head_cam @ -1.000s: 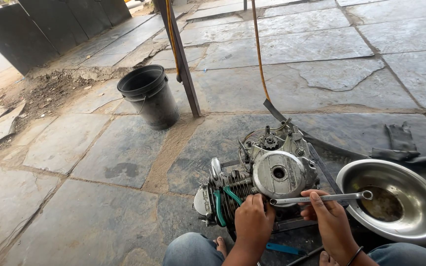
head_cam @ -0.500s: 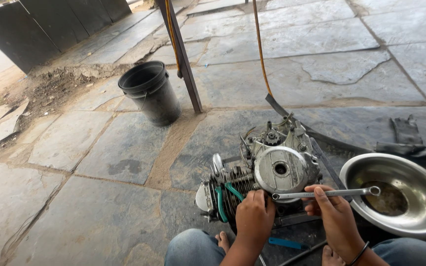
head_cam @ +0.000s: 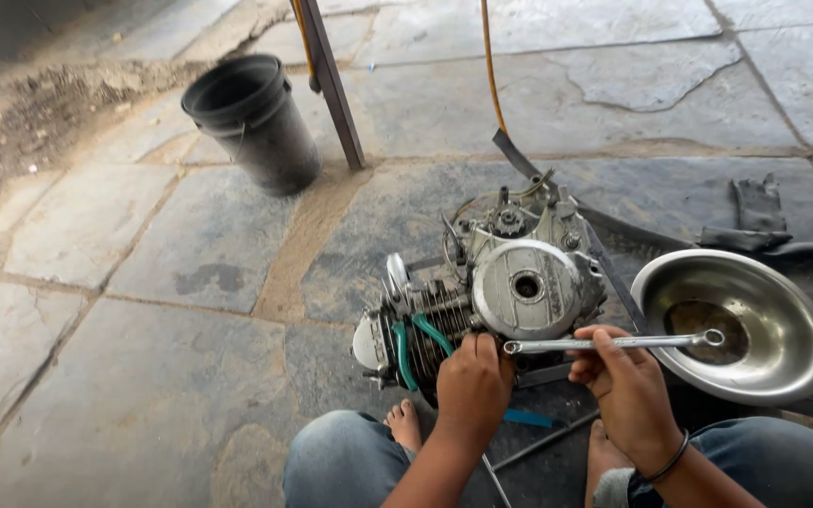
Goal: The person is repairing and assembling a motorcycle engine using various hand tools.
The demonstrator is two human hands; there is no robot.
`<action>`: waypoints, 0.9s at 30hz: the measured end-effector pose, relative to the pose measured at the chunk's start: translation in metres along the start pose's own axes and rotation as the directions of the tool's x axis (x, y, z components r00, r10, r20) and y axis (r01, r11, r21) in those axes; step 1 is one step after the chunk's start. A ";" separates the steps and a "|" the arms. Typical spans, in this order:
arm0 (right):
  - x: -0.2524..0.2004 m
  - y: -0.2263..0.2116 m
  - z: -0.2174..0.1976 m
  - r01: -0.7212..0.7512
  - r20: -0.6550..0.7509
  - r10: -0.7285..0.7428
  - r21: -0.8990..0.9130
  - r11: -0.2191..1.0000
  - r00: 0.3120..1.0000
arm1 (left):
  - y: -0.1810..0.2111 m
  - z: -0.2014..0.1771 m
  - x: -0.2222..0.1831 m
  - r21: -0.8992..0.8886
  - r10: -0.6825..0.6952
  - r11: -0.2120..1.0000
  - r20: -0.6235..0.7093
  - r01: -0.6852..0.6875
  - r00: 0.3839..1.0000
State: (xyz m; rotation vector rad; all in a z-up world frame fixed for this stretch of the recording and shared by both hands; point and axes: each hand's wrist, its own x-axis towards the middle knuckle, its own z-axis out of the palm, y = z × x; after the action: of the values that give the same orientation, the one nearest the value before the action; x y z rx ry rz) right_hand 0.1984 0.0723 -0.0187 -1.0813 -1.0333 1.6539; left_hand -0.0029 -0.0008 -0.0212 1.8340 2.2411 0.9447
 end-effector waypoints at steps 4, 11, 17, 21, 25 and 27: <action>-0.003 -0.009 -0.001 -0.125 0.086 0.103 0.322 0.938 0.991 | -0.001 -0.018 -0.002 -0.071 0.069 0.994 -0.118 -0.078 0.991; -0.019 -0.005 -0.009 -0.027 0.038 0.024 0.090 0.996 0.999 | 0.004 -0.016 -0.005 -0.247 0.060 0.964 -0.157 -0.098 0.986; -0.035 -0.011 0.006 0.289 0.381 0.165 -0.866 0.409 0.910 | 0.004 -0.016 -0.003 -0.036 0.125 0.990 -0.188 -0.134 0.974; -0.045 0.042 -0.024 0.538 0.397 0.465 -0.813 -0.222 0.791 | 0.001 -0.020 0.000 0.017 0.135 0.991 -0.215 -0.135 0.967; -0.055 0.063 -0.035 0.561 0.273 0.608 -0.750 -0.352 0.746 | -0.001 -0.010 -0.001 -0.111 0.101 0.986 -0.176 -0.122 0.979; -0.060 0.037 -0.006 0.551 0.275 0.614 -0.771 -0.318 0.740 | 0.002 -0.017 0.000 -0.118 0.108 0.985 -0.173 -0.129 0.979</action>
State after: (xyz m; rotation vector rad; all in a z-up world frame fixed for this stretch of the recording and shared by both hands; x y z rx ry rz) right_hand 0.2099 0.0066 -0.0419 -1.3347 -3.5113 0.5635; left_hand -0.0087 -0.0071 -0.0069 1.9144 2.1204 1.2761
